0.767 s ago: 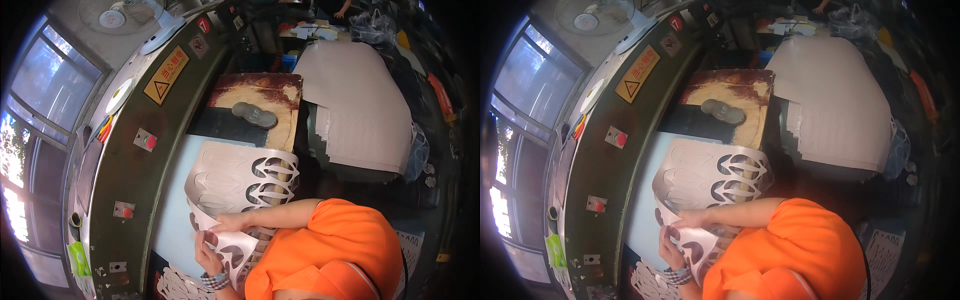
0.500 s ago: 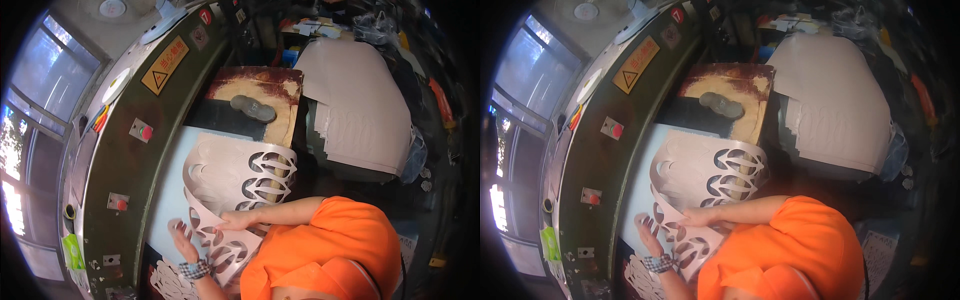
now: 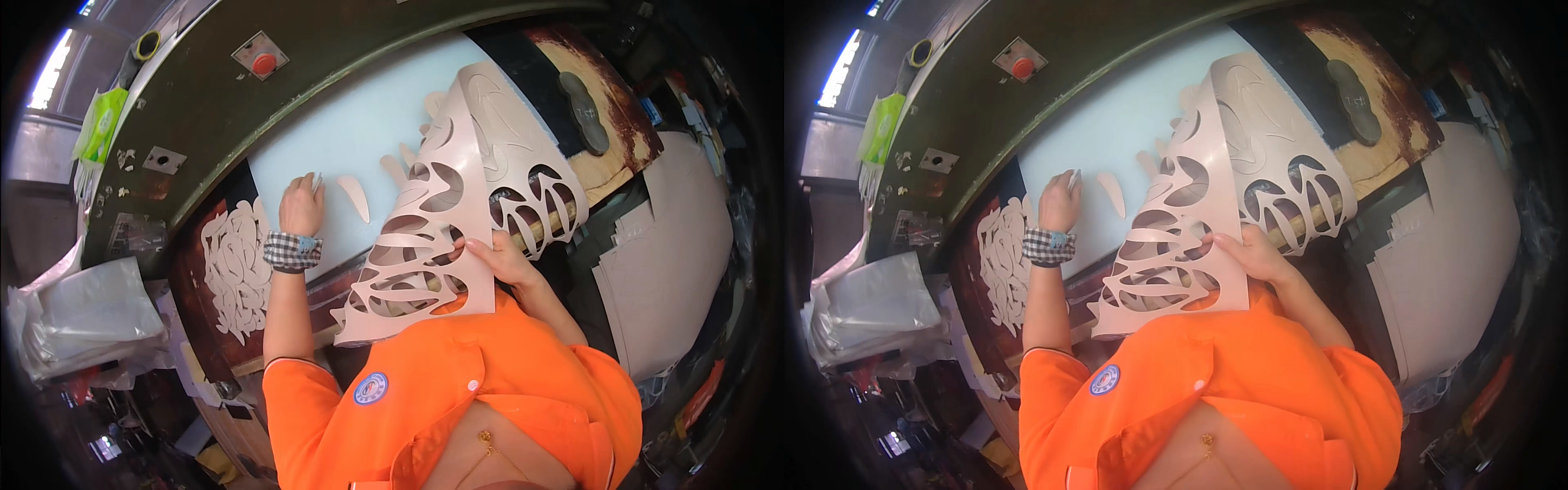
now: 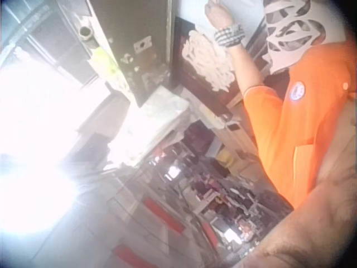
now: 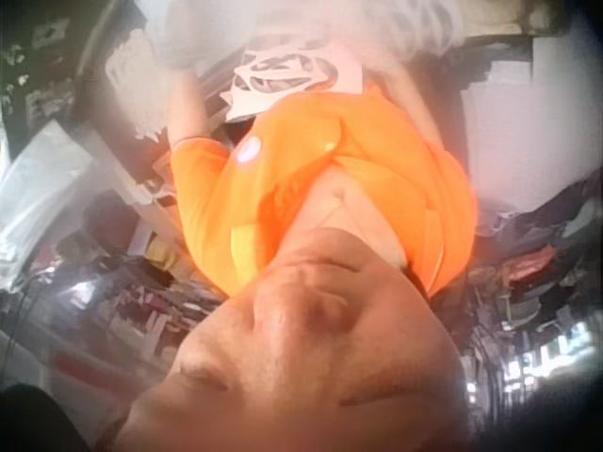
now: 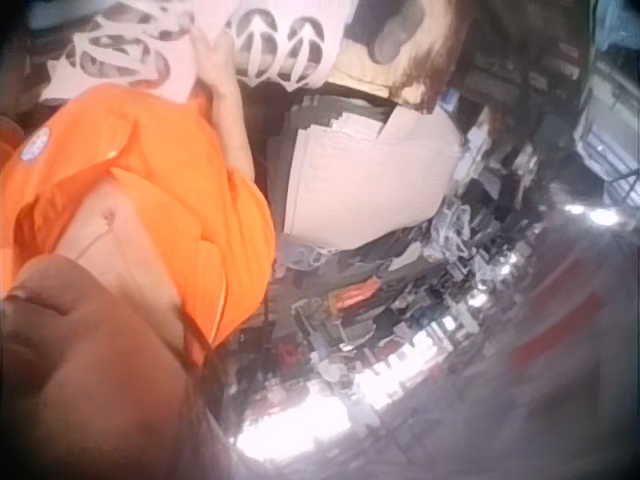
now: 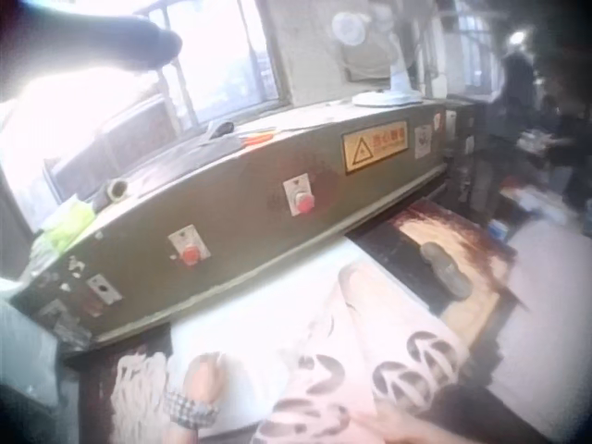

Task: The person removes cut-out shapes from a perforated sheet of material, separates the pieces by hand, and places them on the work surface. The person then picks up a new sheet, aligns it on the machine, and presses a button to operate the equipment.

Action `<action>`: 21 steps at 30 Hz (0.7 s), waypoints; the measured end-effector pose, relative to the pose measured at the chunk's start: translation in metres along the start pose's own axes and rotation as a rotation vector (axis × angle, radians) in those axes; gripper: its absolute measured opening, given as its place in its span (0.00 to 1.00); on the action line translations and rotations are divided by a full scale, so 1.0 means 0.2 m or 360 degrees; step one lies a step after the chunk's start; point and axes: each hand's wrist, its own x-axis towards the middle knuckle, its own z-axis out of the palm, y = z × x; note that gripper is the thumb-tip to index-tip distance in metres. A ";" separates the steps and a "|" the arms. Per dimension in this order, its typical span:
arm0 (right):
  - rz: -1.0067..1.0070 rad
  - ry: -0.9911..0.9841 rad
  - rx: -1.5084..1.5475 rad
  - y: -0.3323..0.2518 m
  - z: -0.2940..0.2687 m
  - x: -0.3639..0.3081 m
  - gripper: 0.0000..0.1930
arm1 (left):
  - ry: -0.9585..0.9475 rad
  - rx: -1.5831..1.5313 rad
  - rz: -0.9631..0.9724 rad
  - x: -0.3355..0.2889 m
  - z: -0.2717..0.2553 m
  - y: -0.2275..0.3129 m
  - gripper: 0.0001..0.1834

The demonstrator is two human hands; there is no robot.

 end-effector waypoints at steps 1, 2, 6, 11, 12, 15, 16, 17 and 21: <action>0.0053 0.0007 0.0019 -0.01 0.00 0.00 0.13 | 0.0104 0.0132 0.0114 -0.03 -0.02 0.01 0.20; 0.0019 -0.0014 -0.0081 -0.02 -0.01 0.00 0.13 | 0.0131 0.0281 0.0182 -0.05 -0.05 0.04 0.22; 0.0018 -0.0168 -0.0301 -0.08 -0.03 0.03 0.12 | -0.0429 -0.1150 0.0065 -0.11 -0.01 0.37 0.30; 0.0256 -0.0306 -0.0386 -0.12 -0.06 0.07 0.11 | -0.0494 -0.1266 0.0133 -0.07 0.05 0.49 0.28; 0.0262 -0.0283 -0.0340 -0.12 -0.06 0.07 0.11 | -0.0626 -0.1369 0.0002 -0.05 0.07 0.46 0.27; 0.0171 -0.0258 -0.0245 -0.09 -0.06 0.03 0.11 | -0.0751 -0.1777 -0.0187 -0.04 0.10 0.34 0.23; 0.0142 -0.0216 -0.0233 -0.08 -0.07 0.01 0.11 | -0.0691 -0.1786 -0.0313 -0.02 0.10 0.27 0.23; 0.0105 -0.0182 -0.0150 -0.07 -0.07 -0.03 0.11 | -0.0643 -0.1817 -0.0409 0.00 0.09 0.21 0.24; 0.0029 -0.0189 -0.0150 0.00 -0.09 -0.10 0.11 | -0.0076 -0.0735 0.0043 0.05 0.03 0.08 0.32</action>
